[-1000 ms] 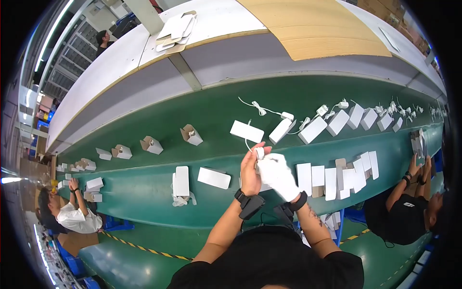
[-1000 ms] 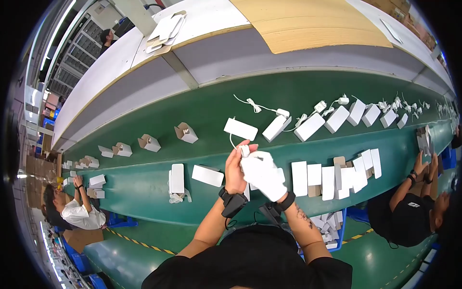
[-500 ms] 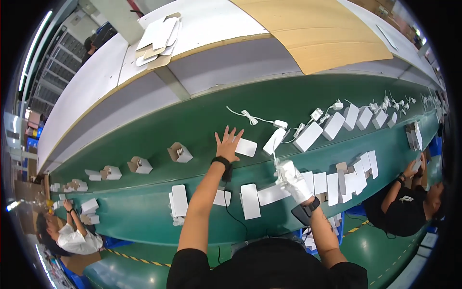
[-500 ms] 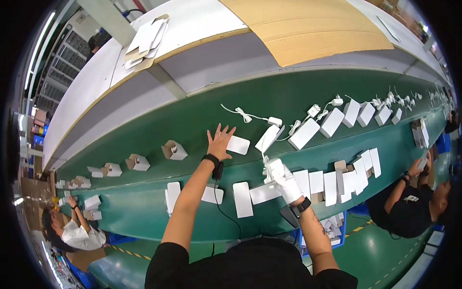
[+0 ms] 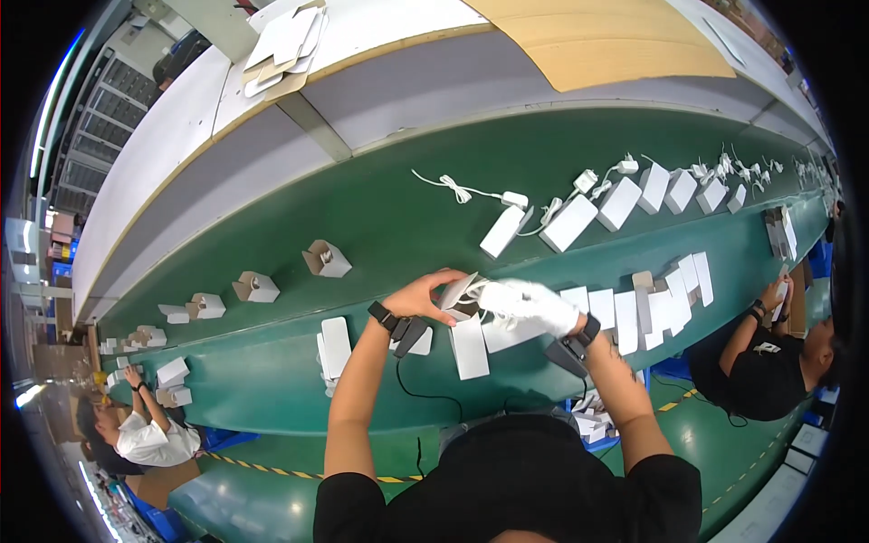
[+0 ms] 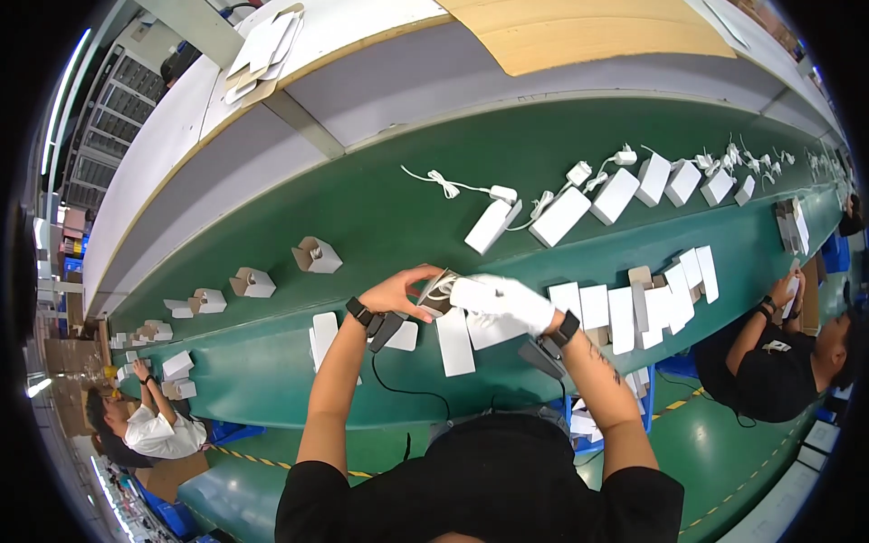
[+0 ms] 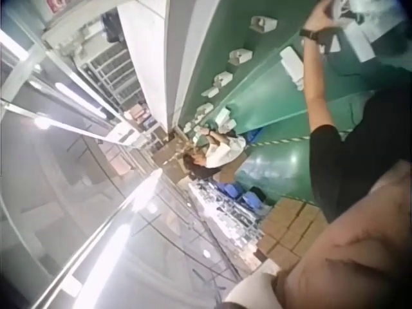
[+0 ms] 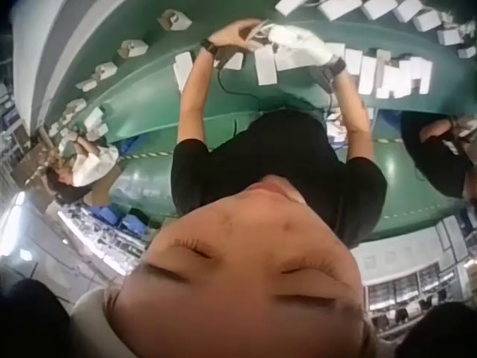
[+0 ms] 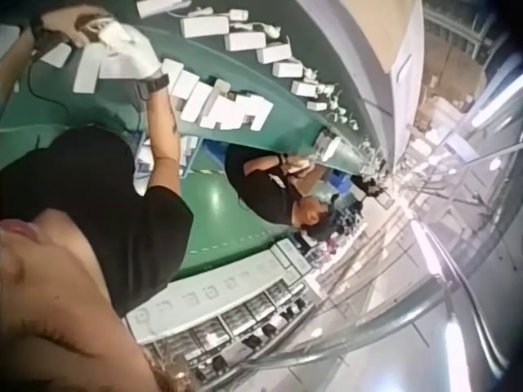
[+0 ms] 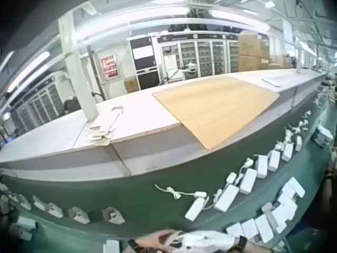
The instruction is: The person places a power adapter and its cable into a cardboard box, folds the box closed, and sets it onto the conveyor belt, repeating the process for multiple units.
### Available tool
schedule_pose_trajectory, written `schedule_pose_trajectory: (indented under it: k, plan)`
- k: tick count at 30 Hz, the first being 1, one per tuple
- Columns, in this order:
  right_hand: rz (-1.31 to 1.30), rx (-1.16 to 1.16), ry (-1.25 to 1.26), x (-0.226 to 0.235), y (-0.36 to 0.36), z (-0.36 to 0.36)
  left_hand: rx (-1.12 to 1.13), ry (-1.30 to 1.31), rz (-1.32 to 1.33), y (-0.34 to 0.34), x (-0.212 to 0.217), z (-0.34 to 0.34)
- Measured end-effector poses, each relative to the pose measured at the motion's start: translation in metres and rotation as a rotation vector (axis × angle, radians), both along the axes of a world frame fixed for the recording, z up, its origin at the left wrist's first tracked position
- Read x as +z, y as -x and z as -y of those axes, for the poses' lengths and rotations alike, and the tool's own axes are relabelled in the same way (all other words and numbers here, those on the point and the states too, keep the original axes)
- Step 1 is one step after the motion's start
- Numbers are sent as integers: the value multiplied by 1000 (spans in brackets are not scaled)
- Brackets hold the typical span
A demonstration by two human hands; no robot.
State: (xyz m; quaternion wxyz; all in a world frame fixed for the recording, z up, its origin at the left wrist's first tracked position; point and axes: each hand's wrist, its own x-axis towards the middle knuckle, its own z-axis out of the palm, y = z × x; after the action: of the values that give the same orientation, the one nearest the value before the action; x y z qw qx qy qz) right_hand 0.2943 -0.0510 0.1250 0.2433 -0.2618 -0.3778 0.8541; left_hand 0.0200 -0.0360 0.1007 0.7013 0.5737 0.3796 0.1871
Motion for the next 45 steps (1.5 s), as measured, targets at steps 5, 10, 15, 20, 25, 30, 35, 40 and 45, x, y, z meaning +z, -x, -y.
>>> schedule_pose_trajectory:
  k: [5, 10, 15, 20, 25, 30, 35, 40, 45]
  plan:
    - [939, 127, -986, 43, 29, 15, 76, -330, -165, -24, 14, 24]
    - [1016, 151, -1337, 44, 17, 2, 134, -382, -258, -29, -2, 36]
    - [929, 89, -1385, 7, 33, 0, 278, -350, -216, -38, -8, 36]
    - [646, 157, -1120, -19, 55, -34, 386, -295, -11, -9, -63, 27]
    - [1194, -186, -2258, -32, 32, -169, 573, -153, 148, 64, -83, -23]
    - [1128, 534, -2050, -129, 27, -205, 618, -327, -70, 105, -128, -48]
    - [1354, 806, -1828, -139, 36, -219, 934, -617, -373, 110, -94, -19]
    - [1816, 549, -1185, -80, 23, -214, 1285, -459, -185, 38, 12, 45]
    - [609, -515, -720, -40, -29, -130, 661, 680, 762, -78, -8, 74]
